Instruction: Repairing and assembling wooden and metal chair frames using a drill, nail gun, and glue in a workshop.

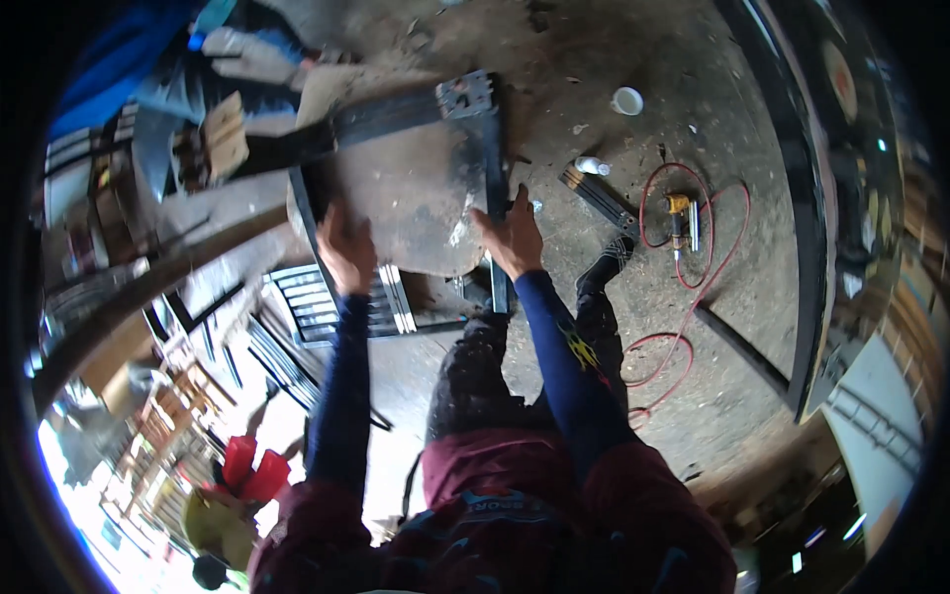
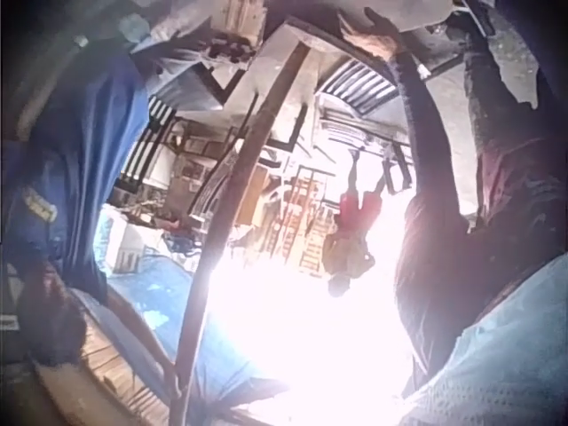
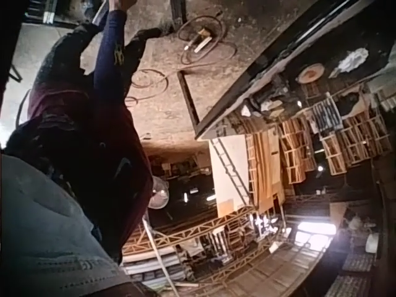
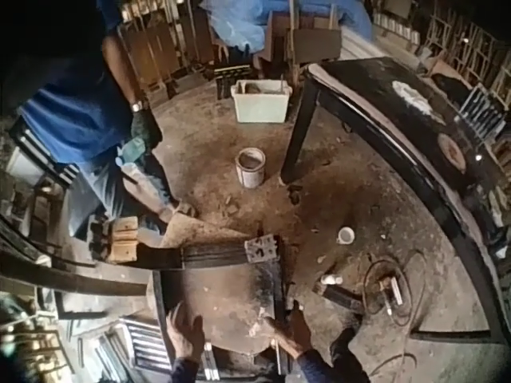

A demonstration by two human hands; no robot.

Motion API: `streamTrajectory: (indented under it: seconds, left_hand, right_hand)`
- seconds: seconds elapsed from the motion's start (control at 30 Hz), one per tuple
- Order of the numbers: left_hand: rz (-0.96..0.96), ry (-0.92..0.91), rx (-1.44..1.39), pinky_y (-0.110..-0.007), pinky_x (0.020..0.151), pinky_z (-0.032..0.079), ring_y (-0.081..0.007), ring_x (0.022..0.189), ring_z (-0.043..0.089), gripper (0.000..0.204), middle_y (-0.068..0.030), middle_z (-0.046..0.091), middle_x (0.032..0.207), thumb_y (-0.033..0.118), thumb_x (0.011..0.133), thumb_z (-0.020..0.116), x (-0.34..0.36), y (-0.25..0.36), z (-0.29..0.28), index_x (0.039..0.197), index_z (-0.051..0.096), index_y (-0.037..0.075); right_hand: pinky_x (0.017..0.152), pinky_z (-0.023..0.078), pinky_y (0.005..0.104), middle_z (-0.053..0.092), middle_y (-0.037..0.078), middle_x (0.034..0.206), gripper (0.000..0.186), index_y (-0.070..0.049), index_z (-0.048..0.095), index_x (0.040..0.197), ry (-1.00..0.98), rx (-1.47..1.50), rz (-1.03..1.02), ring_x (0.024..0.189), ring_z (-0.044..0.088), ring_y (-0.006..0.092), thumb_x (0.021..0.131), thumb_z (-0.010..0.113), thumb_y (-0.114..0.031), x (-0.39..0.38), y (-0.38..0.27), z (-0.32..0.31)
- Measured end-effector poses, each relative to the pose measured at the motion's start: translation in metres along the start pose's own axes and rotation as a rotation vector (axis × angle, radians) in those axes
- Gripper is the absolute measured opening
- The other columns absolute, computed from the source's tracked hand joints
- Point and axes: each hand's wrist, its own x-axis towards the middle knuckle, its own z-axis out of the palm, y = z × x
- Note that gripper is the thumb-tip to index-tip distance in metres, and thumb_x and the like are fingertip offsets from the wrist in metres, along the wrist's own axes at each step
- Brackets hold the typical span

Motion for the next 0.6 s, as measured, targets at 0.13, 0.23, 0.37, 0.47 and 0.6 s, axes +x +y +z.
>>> streamTrajectory:
  seconds: [0.13,0.23,0.37,0.47,0.6]
  left_hand:
    - [-0.802,-0.098,-1.022,-0.037,0.097,0.051,-0.0201,0.117,0.058,0.042,-0.0098,0.062,0.131,-0.007,0.091,0.063,-0.076,0.056,0.016,0.132,0.059,0.0]
    - [-0.495,-0.506,-0.484,-0.03,0.088,0.051,-0.018,0.103,0.061,0.037,-0.0093,0.066,0.116,-0.007,0.093,0.059,-0.089,0.153,-0.015,0.129,0.063,-0.002]
    - [-0.144,-0.738,-0.412,-0.033,0.067,0.049,-0.0182,0.078,0.062,0.027,-0.0079,0.068,0.094,0.0,0.086,0.068,-0.153,0.191,0.01,0.114,0.07,0.0]
    - [-0.043,-0.998,-0.292,-0.034,0.063,0.051,-0.0209,0.067,0.063,0.027,-0.0113,0.071,0.089,0.003,0.083,0.071,-0.18,0.226,0.017,0.11,0.071,0.0]
    - [-0.197,-1.127,-0.254,-0.029,0.068,0.054,-0.0178,0.078,0.07,0.026,-0.0113,0.075,0.098,0.006,0.088,0.071,-0.219,0.241,0.046,0.114,0.071,0.0]
  right_hand:
    - [0.093,0.054,0.0458,0.067,0.019,0.12,0.048,-0.005,0.063,0.125,0.297,-0.043,-0.428,0.11,0.065,0.0401,0.087,0.077,-0.031,-0.039,0.044,-0.098]
    - [0.081,0.055,0.043,0.069,0.014,0.104,0.028,-0.006,0.067,0.108,0.567,-0.203,-0.422,0.096,0.068,0.0327,0.083,0.077,-0.011,-0.072,0.089,-0.235]
    - [0.054,0.05,0.0342,0.067,0.01,0.087,0.021,-0.007,0.068,0.102,1.098,-0.653,-0.352,0.064,0.066,0.0248,0.082,0.072,-0.001,-0.127,0.166,-0.489]
    - [0.063,0.054,0.0421,0.07,0.015,0.081,0.01,-0.007,0.075,0.089,1.242,-0.793,-0.029,0.072,0.069,0.0342,0.09,0.069,-0.015,-0.147,0.253,-0.646]
    - [0.071,0.057,0.0432,0.076,0.014,0.089,0.017,-0.014,0.08,0.096,1.155,-0.605,0.072,0.082,0.073,0.0341,0.089,0.07,-0.026,-0.111,0.344,-0.764]
